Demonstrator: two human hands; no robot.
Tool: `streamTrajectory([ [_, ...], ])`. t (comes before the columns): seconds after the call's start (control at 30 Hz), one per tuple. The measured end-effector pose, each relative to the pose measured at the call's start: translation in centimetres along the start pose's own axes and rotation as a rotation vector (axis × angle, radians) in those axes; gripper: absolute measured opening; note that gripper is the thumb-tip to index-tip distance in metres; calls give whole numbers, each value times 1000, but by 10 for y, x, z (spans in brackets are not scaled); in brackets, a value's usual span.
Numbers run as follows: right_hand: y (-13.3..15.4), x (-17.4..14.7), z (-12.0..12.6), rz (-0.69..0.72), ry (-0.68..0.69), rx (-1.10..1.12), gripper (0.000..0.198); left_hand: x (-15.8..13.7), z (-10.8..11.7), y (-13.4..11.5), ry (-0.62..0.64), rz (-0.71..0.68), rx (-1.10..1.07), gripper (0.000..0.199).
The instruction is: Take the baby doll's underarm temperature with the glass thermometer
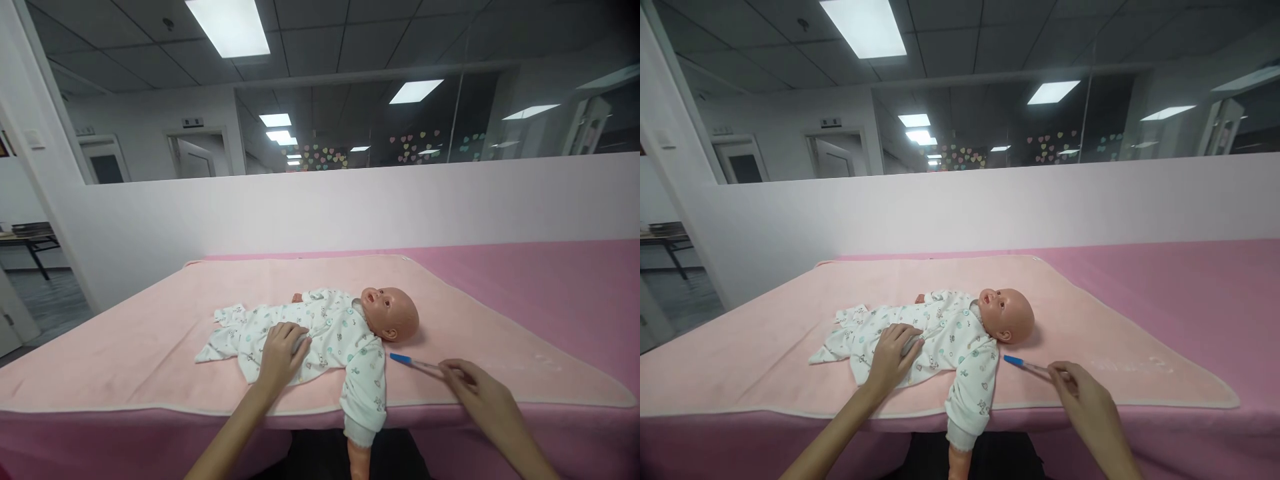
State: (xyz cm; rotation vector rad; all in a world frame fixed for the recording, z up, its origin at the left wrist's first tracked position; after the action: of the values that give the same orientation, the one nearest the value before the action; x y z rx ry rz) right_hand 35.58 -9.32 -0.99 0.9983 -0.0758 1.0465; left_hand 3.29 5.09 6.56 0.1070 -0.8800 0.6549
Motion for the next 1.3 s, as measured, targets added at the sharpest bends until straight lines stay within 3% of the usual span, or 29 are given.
streamTrajectory([
  [0.1, 27, 11, 16, -130, 56, 62, 36, 0, 0, -1, 5, 3, 4, 16],
  [0.2, 61, 23, 20, -112, 94, 57, 34, 0, 0, -1, 5, 10, 14, 15],
  [0.4, 98, 33, -10, 26, 214, -13, 39, 0, 1, -1, 11, 12, 18, 14],
  [0.53, 88, 34, -20, -19, 282, -136, 42, 0, 2, -2, 2, 3, 26, 15],
  [0.73, 56, 17, -46, -217, 558, 112, 30, -1, -1, 0, 20, 18, 13, 14],
  [0.87, 53, -1, -55, -345, 708, 207, 43, 0, 0, 0, 20, 15, 17, 15],
  [0.93, 80, 5, -48, -235, 806, 240, 47, 0, 0, -1, 22, 13, 20, 15],
  [1.0, 126, 21, -33, -34, 910, 335, 45, 0, -1, 0, 28, 17, 19, 15],
  [1.03, 152, 36, -20, 37, 879, 448, 43, 1, -2, 1, 31, 20, 18, 15],
  [1.1, 200, 74, 13, 122, 659, 785, 33, 1, -2, 1, 29, 20, 17, 15],
  [1.13, 220, 85, 22, 129, 594, 936, 30, 1, -2, 1, 28, 17, 19, 15],
  [1.23, 267, 83, 1, 40, 741, 1048, 26, 1, -2, 0, 26, 9, 26, 15],
  [1.3, 288, 77, -4, 29, 754, 1118, 26, 1, -1, 1, 28, 18, 30, 15],
])
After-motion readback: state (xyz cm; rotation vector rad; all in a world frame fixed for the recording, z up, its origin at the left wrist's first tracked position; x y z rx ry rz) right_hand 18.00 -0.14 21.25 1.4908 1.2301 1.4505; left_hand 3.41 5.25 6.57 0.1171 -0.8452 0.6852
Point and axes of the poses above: each hand's wrist, its own x-axis towards the middle knuckle, its own z-axis out of the back of the hand, y = z × x, the point moved 10 cm from there along x, towards the middle knuckle, and after that the axes turned 2 degrees about -y, right-handed, at the moved point
